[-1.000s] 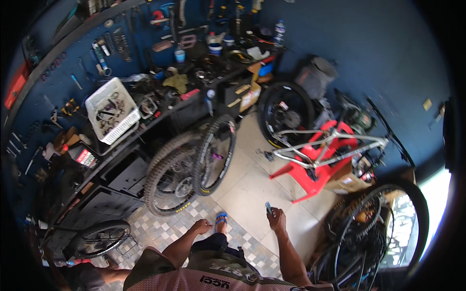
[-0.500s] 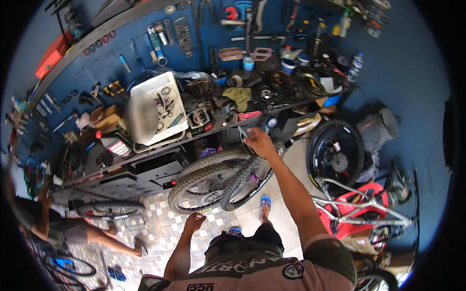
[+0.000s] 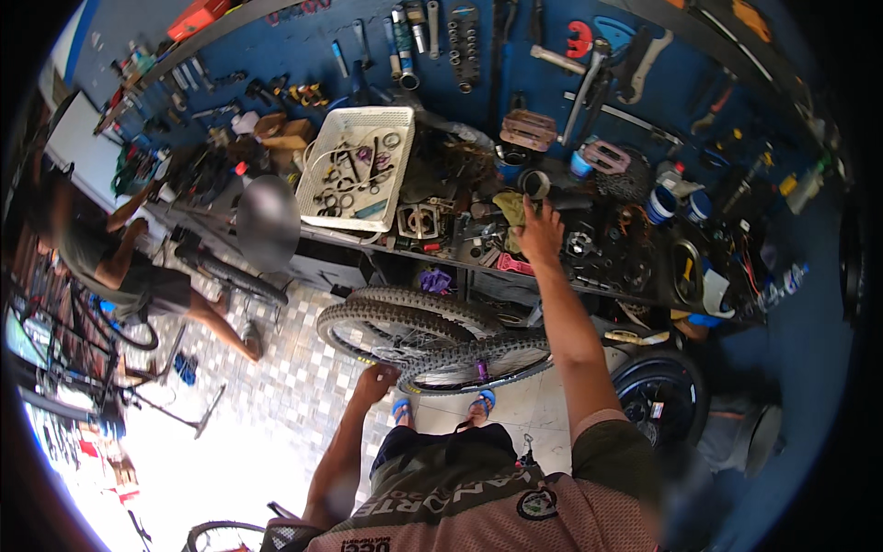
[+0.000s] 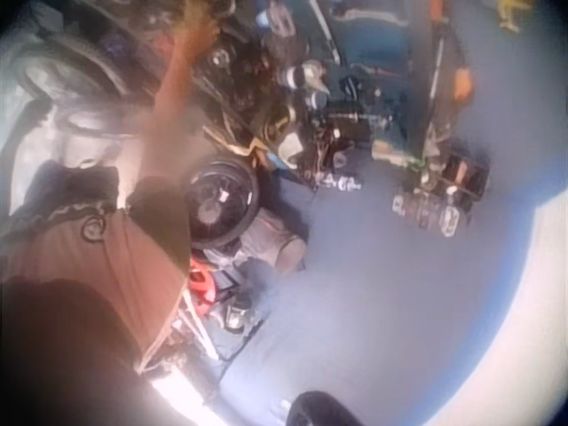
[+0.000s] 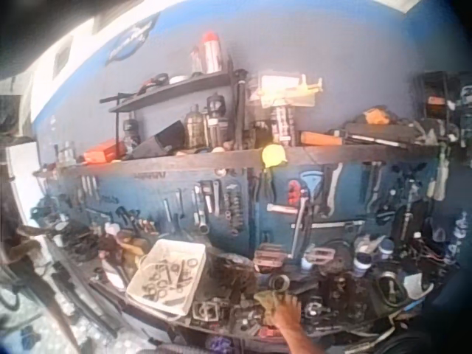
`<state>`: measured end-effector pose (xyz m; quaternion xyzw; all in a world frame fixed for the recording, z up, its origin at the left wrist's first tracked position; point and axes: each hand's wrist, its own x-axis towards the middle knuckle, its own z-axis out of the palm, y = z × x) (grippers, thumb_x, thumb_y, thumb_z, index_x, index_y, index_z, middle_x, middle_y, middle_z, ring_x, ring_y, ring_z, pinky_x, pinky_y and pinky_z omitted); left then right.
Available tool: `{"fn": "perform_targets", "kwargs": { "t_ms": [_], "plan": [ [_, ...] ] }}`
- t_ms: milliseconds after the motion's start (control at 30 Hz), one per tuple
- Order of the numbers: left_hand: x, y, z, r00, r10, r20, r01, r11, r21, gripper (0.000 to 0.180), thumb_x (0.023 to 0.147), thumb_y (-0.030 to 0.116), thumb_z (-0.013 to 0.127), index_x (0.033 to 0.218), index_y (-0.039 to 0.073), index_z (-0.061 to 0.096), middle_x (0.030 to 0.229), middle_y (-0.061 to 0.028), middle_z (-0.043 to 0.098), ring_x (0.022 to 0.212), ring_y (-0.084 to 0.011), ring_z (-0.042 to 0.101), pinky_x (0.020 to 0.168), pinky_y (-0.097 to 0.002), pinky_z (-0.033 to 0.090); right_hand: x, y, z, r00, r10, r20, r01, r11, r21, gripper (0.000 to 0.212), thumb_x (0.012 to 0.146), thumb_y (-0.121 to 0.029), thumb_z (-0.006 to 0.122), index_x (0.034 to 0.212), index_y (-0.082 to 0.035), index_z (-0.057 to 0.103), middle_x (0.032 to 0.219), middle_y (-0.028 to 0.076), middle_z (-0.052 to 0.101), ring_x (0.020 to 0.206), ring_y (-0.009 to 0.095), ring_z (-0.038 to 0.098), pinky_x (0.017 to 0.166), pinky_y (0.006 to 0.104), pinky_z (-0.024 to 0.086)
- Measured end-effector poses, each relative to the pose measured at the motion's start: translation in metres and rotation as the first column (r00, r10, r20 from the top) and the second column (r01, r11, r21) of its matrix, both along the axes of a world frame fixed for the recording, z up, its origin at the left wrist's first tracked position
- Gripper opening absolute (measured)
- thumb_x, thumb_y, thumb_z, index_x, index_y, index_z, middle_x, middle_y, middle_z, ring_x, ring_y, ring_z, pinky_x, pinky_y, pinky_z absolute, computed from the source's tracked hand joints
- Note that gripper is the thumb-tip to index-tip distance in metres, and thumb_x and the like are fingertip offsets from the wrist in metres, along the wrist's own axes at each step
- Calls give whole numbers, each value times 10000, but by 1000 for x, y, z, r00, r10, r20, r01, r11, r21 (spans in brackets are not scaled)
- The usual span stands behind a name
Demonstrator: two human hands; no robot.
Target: The person removes the tire from the bicycle wheel, inspects the inner tube, and reassembles the tire onto the wheel. The person uses tire levers to pry the tire off and on, and handles the inner tube and wheel rim.
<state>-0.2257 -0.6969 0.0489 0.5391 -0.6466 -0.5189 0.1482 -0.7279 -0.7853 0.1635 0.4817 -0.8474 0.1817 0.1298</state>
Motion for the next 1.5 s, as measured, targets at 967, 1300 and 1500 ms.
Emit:
{"fn": "perform_targets", "kwargs": {
  "t_ms": [967,1300,1500],
  "plan": [
    [-256,-148,-24,376,189,-907,483,795,366,425,1054,319,539,1432,128,575,1288,-106,711,1132,-274,706,937,-468,584,188,46,9,807,494,325,-349,842,-411,303,960,-308,740,1058,-43,630,955,213,728,926,472,709,780,541,553],
    [-193,-109,21,364,551,-751,501,564,657,713,1059,632,490,1577,143,441,1497,-98,594,1376,-313,583,1145,-531,467,201,61,20,860,344,377,-298,938,-175,281,982,-315,714,1099,-71,639,1053,173,704,958,452,692,775,498,573],
    [-204,-68,124,495,314,-810,433,719,543,737,1083,662,410,1608,144,404,1602,-115,498,1488,-327,465,1231,-494,371,177,81,11,878,294,377,-216,947,-236,265,915,-266,700,1077,-61,745,1322,156,617,1336,374,522,1020,527,480]
  ]
}}
